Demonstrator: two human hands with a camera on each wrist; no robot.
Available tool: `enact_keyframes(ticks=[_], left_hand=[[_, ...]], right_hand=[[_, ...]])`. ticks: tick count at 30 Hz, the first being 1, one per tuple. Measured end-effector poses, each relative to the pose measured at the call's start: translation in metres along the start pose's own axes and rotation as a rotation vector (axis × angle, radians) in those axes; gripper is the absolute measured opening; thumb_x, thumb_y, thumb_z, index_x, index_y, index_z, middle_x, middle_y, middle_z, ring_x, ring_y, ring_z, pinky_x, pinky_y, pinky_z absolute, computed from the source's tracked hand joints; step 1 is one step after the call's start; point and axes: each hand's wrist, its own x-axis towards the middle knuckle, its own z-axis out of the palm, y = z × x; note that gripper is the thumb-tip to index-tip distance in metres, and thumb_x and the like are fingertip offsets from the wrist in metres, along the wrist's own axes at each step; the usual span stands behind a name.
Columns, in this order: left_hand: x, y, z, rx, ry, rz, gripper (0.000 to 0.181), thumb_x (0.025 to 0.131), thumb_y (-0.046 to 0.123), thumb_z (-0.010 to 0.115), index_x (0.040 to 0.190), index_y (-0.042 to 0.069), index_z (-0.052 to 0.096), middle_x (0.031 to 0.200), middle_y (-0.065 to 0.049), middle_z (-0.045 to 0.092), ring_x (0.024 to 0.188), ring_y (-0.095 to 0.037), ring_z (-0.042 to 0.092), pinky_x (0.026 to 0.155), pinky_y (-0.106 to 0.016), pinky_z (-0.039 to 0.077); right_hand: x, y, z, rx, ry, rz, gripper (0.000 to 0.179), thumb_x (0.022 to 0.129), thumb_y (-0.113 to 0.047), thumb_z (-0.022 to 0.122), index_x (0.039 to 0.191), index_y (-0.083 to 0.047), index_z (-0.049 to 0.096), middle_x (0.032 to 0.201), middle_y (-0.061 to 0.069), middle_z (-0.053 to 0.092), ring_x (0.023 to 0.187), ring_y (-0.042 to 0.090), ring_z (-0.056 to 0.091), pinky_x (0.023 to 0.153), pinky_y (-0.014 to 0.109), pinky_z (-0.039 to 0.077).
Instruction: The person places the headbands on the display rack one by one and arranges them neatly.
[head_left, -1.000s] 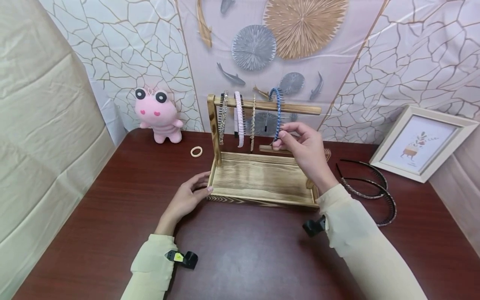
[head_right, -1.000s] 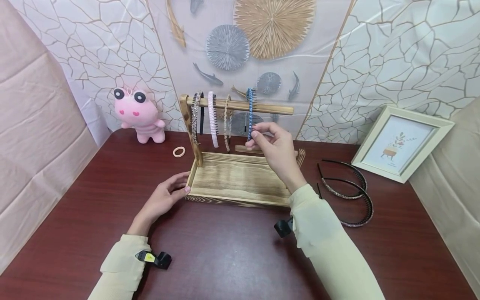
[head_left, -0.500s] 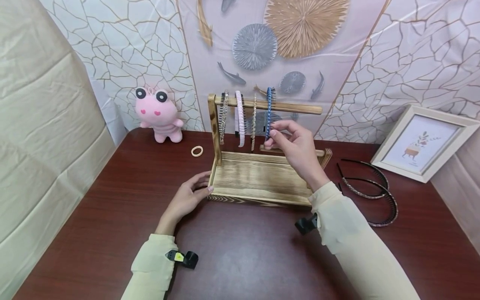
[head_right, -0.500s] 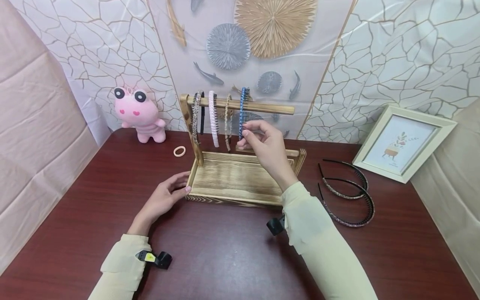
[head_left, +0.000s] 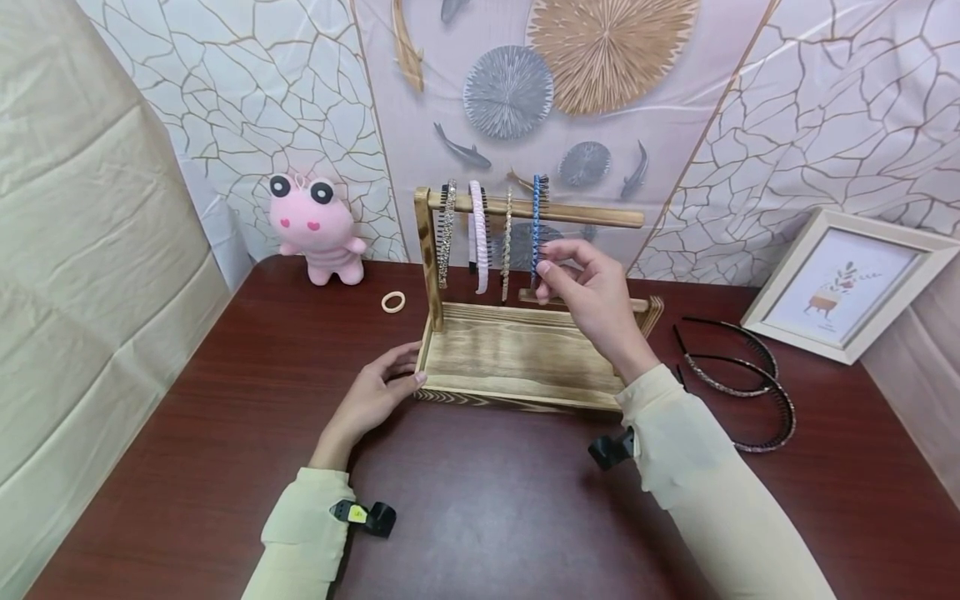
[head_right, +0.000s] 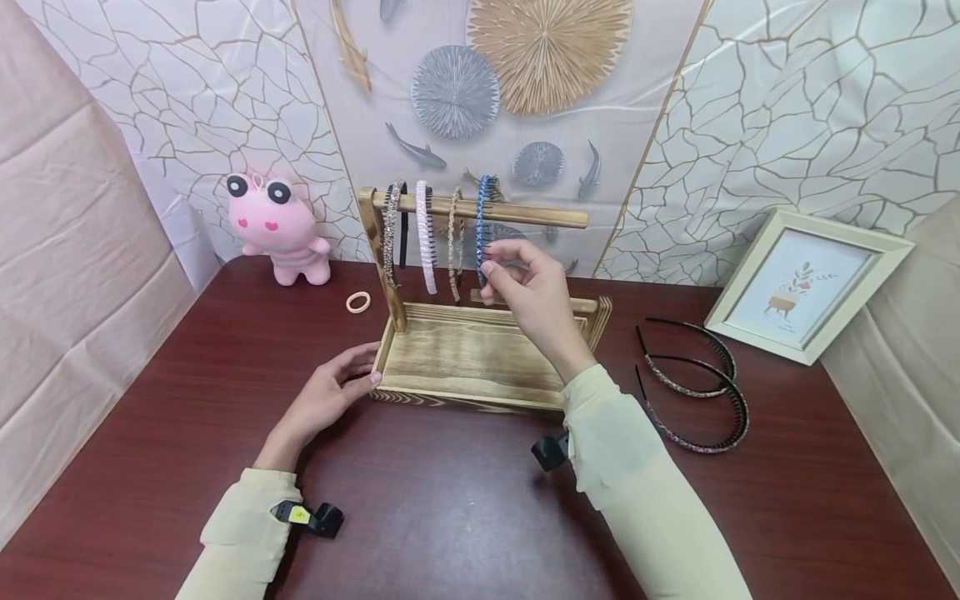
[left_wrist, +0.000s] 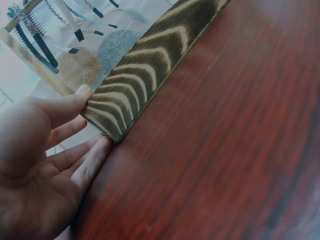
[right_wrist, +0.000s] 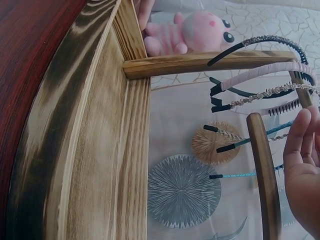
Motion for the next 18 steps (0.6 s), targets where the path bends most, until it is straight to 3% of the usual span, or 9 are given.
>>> enact_keyframes(ticks=[9,18], left_hand=[[0.001,0.000,0.001,0.007,0.005,0.002,0.053,0.094,0.014,0.069,0.144,0.010,0.051,0.131,-0.020,0.061,0.122,-0.032,0.058,0.089,-0.025,0.050],[0.000,0.000,0.001,0.021,0.003,-0.020,0.054,0.095,0.014,0.068,0.146,0.010,0.048,0.133,-0.020,0.059,0.124,-0.033,0.057,0.090,-0.030,0.050]], right_hand=[[-0.003,-0.004,-0.008,-0.031,-0.005,0.008,0.020,0.095,-0.005,0.066,0.115,-0.003,0.065,0.099,0.007,0.064,0.067,0.010,0.064,0.069,0.026,0.057],[-0.017,-0.014,-0.034,-0.052,0.052,-0.028,0.017,0.095,-0.007,0.067,0.112,-0.009,0.067,0.095,0.006,0.066,0.067,0.012,0.065,0.069,0.025,0.057]])
